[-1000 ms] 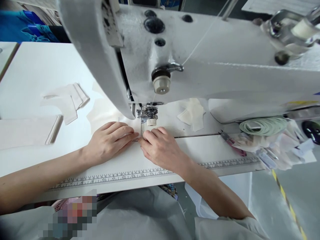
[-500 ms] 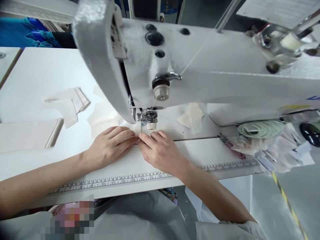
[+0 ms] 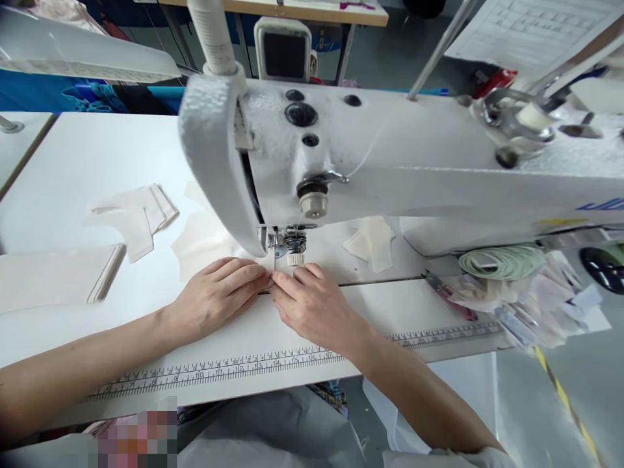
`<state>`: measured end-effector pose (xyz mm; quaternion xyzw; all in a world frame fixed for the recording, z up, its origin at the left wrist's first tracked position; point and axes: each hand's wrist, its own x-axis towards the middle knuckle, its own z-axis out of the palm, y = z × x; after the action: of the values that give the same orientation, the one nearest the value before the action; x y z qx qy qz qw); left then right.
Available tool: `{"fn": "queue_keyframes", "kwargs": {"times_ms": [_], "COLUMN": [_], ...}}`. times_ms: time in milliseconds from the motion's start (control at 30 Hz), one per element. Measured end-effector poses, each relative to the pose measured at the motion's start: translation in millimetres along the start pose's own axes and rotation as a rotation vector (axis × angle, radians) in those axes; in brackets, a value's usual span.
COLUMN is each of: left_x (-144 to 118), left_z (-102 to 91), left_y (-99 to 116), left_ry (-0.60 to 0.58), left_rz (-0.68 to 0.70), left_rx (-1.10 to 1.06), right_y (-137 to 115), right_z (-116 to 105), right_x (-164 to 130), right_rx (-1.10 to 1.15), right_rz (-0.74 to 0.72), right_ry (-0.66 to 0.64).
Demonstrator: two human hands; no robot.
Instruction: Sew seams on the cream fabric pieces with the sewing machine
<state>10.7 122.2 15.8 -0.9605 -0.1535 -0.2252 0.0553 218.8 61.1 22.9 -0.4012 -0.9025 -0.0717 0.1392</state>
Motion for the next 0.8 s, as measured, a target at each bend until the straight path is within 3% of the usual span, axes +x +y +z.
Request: {"fn": "queue_keyframes", "kwargs": {"times_ms": [400,633,800], "left_x": [6.0,8.9,12.4], "left_z": [11.8,10.0,10.5], "left_y": [-19.6,-24.7,-26.5], "left_ry": [0.069,0.045,0.052], "left_rz": [-0.036,-0.080,-0.031], "left_rx": [0.032,0.024,0.099], "right_y": [12.8,13.6,11.9], "right_z": [6.5,7.4,7.6], "right_x": [11.9,16.1,14.7], "right_rx": [-0.044,-0.056,-0.087], "right_rz": [0.047,0.078,0.091], "right_ry": [0.005,-0.004,-0.019]}}
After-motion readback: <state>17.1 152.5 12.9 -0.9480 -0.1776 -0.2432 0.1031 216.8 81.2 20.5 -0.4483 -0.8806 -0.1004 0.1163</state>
